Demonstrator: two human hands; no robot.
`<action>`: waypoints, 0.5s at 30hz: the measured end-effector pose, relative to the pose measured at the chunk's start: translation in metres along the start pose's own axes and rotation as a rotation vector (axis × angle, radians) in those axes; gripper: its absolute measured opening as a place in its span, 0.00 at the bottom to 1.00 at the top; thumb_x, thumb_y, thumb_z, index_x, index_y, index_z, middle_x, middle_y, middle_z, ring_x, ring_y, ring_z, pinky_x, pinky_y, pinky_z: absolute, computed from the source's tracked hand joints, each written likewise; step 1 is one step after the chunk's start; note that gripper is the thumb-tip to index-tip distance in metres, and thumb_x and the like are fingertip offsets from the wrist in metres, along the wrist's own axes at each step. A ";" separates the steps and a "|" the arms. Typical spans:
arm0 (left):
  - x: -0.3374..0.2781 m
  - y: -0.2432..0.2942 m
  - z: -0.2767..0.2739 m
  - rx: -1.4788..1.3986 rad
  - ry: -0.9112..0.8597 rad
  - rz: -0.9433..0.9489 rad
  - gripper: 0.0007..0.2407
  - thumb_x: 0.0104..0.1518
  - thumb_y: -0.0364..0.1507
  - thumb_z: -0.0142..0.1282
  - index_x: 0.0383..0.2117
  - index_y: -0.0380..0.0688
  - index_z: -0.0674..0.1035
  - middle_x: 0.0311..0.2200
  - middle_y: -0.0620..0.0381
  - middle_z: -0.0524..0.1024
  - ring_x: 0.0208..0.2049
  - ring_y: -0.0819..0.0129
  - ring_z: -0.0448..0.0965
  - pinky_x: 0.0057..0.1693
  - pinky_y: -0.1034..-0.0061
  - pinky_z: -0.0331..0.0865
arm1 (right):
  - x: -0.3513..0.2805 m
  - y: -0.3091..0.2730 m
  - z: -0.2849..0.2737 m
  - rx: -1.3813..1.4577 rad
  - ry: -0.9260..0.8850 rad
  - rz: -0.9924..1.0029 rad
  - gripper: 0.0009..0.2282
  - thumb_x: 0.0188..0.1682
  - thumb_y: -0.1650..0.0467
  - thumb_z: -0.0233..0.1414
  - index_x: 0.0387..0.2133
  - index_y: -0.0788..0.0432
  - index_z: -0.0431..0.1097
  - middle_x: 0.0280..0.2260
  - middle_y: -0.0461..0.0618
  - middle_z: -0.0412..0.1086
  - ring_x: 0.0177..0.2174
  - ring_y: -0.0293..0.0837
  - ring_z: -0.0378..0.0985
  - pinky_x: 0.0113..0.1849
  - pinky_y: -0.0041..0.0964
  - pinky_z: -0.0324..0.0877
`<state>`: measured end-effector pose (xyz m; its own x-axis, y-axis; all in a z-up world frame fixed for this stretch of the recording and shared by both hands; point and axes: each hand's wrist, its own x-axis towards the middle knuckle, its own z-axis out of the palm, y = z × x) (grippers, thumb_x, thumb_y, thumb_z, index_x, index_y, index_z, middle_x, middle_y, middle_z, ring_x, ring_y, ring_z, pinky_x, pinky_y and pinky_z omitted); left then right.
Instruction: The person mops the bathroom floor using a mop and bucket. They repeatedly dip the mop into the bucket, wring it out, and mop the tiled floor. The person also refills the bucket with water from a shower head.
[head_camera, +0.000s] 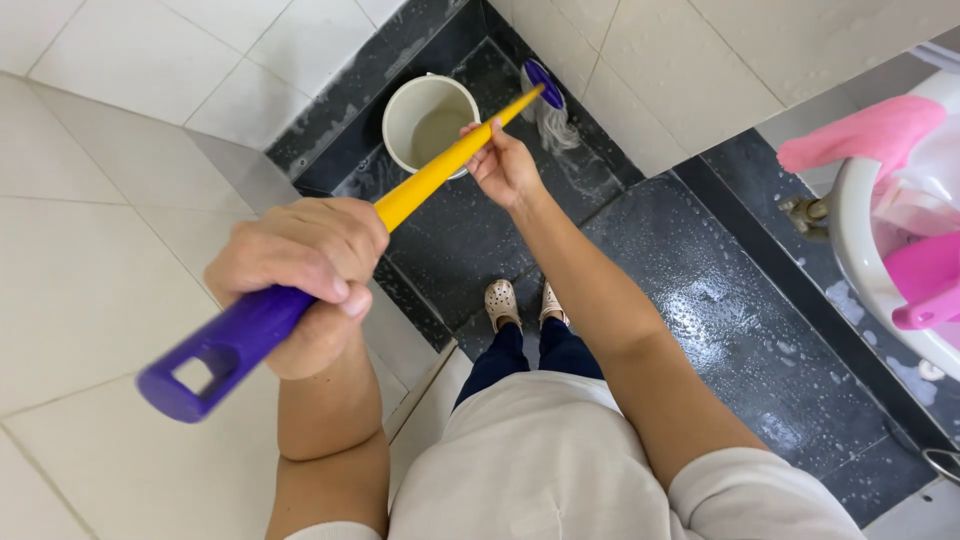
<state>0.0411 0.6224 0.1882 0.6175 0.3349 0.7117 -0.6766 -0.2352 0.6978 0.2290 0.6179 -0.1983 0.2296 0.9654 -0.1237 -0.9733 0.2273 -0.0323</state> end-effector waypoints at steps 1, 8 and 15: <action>0.000 0.000 0.005 0.004 0.004 0.002 0.07 0.49 0.15 0.53 0.30 0.40 0.70 0.13 0.60 0.66 0.11 0.70 0.64 0.25 0.70 0.61 | -0.001 0.000 0.012 -0.002 -0.001 0.006 0.18 0.64 0.64 0.41 0.48 0.73 0.66 0.43 0.62 0.74 0.37 0.46 0.77 0.46 0.42 0.74; -0.022 -0.004 0.040 0.103 0.006 -0.053 0.07 0.50 0.18 0.58 0.29 0.39 0.72 0.15 0.57 0.69 0.14 0.65 0.69 0.28 0.71 0.64 | -0.023 -0.004 0.001 -0.047 0.224 0.045 0.16 0.61 0.64 0.40 0.43 0.68 0.67 0.38 0.56 0.73 0.40 0.46 0.78 0.48 0.44 0.76; -0.071 -0.010 0.050 0.095 0.064 -0.184 0.07 0.48 0.15 0.55 0.28 0.39 0.73 0.17 0.57 0.69 0.15 0.64 0.70 0.31 0.71 0.68 | -0.085 0.005 -0.061 -0.068 0.356 0.086 0.12 0.61 0.66 0.42 0.41 0.66 0.66 0.38 0.55 0.74 0.41 0.47 0.79 0.47 0.43 0.76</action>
<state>0.0240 0.5558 0.1345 0.6982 0.4364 0.5675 -0.5123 -0.2491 0.8219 0.2048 0.5292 -0.2487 0.1457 0.8729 -0.4657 -0.9893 0.1270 -0.0716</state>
